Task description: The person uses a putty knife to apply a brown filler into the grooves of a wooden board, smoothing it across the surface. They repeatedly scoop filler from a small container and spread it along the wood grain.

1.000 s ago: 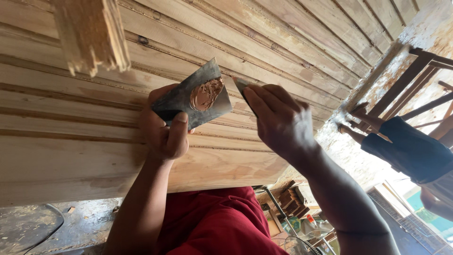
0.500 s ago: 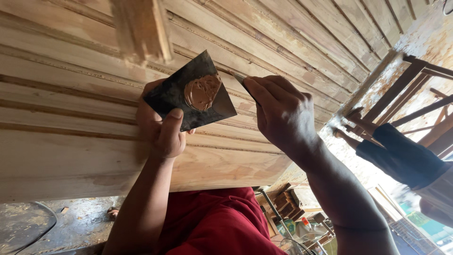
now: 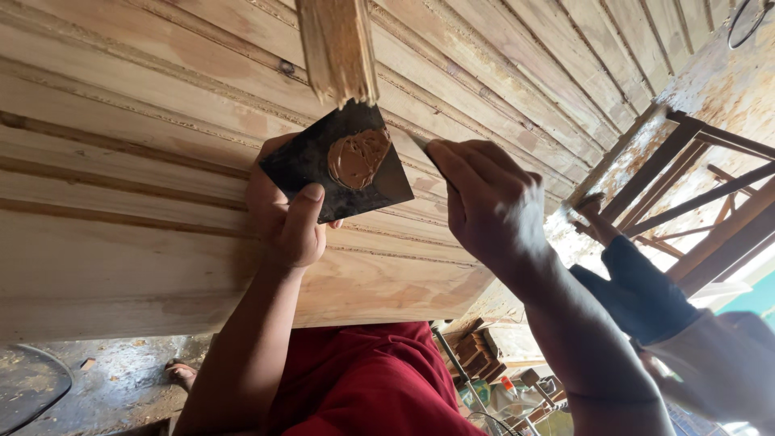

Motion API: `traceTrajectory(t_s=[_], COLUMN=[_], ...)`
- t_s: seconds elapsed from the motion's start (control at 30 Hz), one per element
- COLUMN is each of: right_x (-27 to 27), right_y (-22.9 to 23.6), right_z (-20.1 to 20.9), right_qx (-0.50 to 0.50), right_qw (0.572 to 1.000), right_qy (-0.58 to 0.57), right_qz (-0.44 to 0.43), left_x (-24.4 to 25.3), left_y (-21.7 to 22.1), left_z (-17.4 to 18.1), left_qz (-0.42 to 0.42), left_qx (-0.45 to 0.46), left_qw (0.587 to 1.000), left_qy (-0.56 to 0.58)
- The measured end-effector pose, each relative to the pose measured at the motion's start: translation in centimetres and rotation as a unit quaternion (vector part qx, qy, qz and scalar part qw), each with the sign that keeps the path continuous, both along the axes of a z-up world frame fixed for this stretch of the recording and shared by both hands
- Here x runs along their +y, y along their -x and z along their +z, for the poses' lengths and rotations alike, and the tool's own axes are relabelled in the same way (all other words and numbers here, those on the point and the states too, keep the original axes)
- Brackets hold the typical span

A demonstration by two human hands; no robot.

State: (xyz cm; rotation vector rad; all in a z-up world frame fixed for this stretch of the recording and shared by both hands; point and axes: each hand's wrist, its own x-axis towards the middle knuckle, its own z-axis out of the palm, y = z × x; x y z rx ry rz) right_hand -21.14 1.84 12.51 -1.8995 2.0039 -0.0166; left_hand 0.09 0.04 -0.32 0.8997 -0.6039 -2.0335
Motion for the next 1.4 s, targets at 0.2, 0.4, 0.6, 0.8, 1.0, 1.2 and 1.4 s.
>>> traceTrajectory(t_s=[0.2,0.4,0.6,0.8,1.0,1.2,1.4], right_x=[-0.6,-0.1,0.3,-0.4,-2.3,-2.1,-1.6], right_y=[-0.8,-2.3,-4.4,-3.2,-1.9,-3.0,-5.4], right_z=[-1.2,-2.2,-2.4,-0.5,-0.9,-2.2,-2.2], right_qx=[-0.009,0.034,0.089,0.000,-0.029,0.008,0.068], right_qw=[1.000,0.999,0.995,0.999,0.999,0.999,0.995], right_qy=[0.013,0.041,0.050,0.032,0.008,0.047,0.071], right_qz=[-0.013,-0.002,0.013,-0.008,-0.014,-0.001,0.030], left_x=[-0.6,-0.7,-0.6,-0.6,-0.3,0.1,-0.1], left_y=[0.0,-0.4,-0.4,-0.5,-0.5,-3.4,-6.0], left_z=[0.1,-0.2,-0.3,-0.3,-0.6,-0.1,-0.9], left_qz=[0.039,0.046,0.044,0.057,0.084,0.096,0.082], left_qx=[0.067,0.094,0.108,0.102,0.110,-0.046,-0.221], left_qw=[0.996,0.992,0.991,0.988,0.984,0.994,0.957], left_qy=[-0.051,-0.071,-0.067,-0.097,-0.110,0.010,0.167])
